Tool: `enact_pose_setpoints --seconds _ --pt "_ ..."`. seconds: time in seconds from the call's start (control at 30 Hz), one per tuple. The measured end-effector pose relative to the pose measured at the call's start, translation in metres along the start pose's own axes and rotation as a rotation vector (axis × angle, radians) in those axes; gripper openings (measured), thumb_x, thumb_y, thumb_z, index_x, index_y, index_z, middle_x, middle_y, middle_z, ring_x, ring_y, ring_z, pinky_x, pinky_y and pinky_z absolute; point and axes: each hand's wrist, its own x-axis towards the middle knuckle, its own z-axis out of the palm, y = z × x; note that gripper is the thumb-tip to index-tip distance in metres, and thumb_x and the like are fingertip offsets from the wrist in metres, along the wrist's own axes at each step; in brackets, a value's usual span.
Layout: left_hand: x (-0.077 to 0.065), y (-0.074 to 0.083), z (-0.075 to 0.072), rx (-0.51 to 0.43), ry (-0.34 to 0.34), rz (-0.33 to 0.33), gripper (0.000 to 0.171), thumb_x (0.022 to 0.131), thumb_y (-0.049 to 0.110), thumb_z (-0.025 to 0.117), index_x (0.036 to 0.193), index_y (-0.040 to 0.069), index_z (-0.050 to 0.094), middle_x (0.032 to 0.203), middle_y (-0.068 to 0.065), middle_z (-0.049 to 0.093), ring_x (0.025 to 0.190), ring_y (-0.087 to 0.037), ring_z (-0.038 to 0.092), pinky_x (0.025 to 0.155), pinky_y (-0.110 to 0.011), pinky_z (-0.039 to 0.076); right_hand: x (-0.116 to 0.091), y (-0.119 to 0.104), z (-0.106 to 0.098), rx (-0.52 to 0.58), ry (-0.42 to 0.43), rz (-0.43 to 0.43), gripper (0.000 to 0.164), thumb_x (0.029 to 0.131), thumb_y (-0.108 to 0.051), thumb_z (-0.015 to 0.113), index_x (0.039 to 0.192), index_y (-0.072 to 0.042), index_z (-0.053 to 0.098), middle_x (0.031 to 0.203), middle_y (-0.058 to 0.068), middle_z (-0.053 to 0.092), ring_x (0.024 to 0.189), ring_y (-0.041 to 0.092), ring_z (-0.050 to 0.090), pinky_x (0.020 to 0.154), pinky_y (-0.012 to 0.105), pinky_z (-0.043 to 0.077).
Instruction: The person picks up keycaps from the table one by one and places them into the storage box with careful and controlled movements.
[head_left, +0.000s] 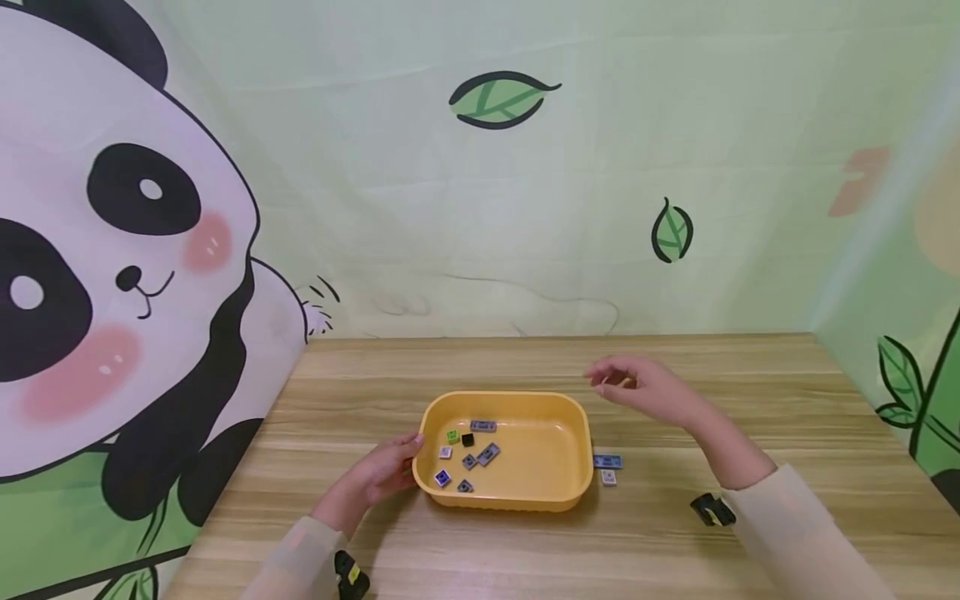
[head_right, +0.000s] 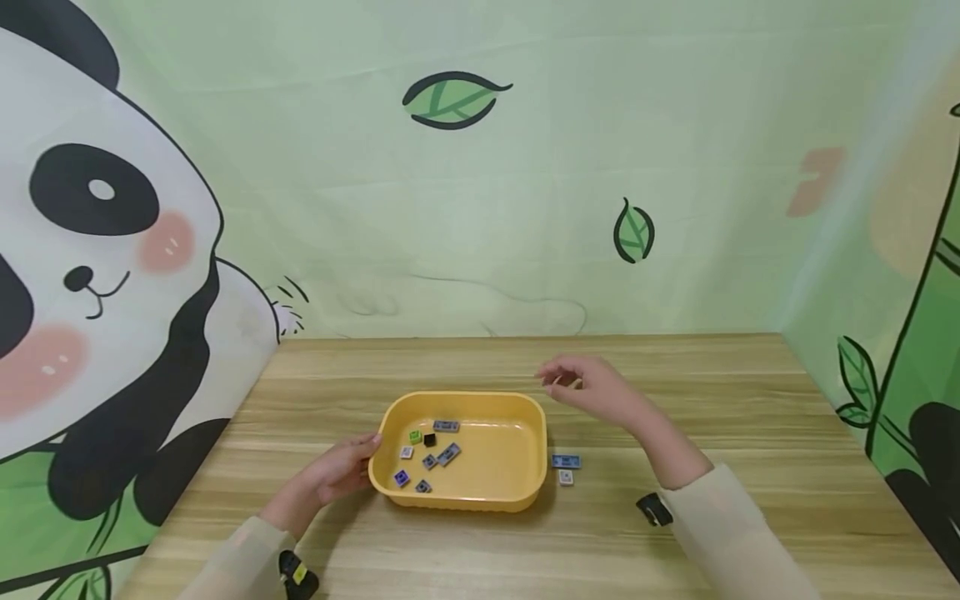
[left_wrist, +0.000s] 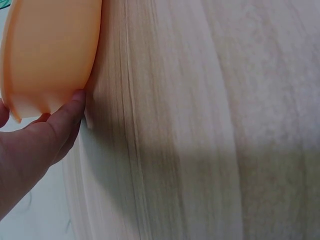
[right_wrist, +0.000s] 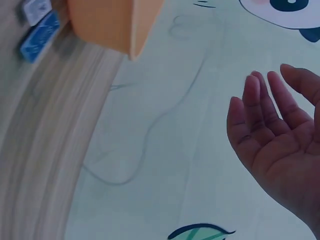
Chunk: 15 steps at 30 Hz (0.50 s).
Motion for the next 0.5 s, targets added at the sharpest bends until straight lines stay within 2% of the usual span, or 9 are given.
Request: enact_pose_setpoints --seconds 0.2,0.27,0.37,0.5 --pt "0.000 0.000 0.004 -0.010 0.027 -0.016 0.060 0.113 0.024 0.033 0.159 -0.012 0.015 0.158 -0.036 0.035 0.127 -0.021 0.054 0.120 -0.055 0.041 -0.022 0.023 0.009 -0.056 -0.163 0.057 0.040 0.096 -0.009 0.066 0.133 0.006 0.062 0.129 0.024 0.068 0.108 0.029 0.066 0.088 0.040 0.060" --pt "-0.001 0.000 0.004 -0.011 0.023 -0.013 0.061 0.113 0.024 0.033 0.159 -0.012 0.013 0.158 -0.037 0.034 0.128 -0.022 0.053 0.121 -0.056 0.040 -0.027 0.033 0.014 -0.059 -0.182 0.064 0.042 0.095 -0.009 0.068 0.133 0.007 0.061 0.130 0.027 0.067 0.108 0.032 0.066 0.087 0.043 0.061" --pt "-0.001 0.000 0.003 -0.012 0.022 -0.009 0.062 0.113 0.024 0.033 0.158 -0.013 0.013 0.158 -0.037 0.034 0.125 -0.020 0.055 0.119 -0.052 0.043 -0.033 0.047 0.024 -0.049 -0.186 0.069 0.043 0.093 -0.007 0.069 0.132 0.009 0.061 0.128 0.029 0.067 0.107 0.034 0.066 0.086 0.042 0.061" --pt "0.000 -0.001 0.001 -0.012 0.010 0.000 0.062 0.113 0.024 0.033 0.158 -0.013 0.012 0.157 -0.036 0.035 0.120 -0.015 0.057 0.114 -0.047 0.047 -0.035 0.062 0.035 -0.036 -0.189 0.053 0.042 0.089 -0.004 0.069 0.127 0.012 0.062 0.124 0.031 0.068 0.103 0.034 0.067 0.084 0.034 0.060"
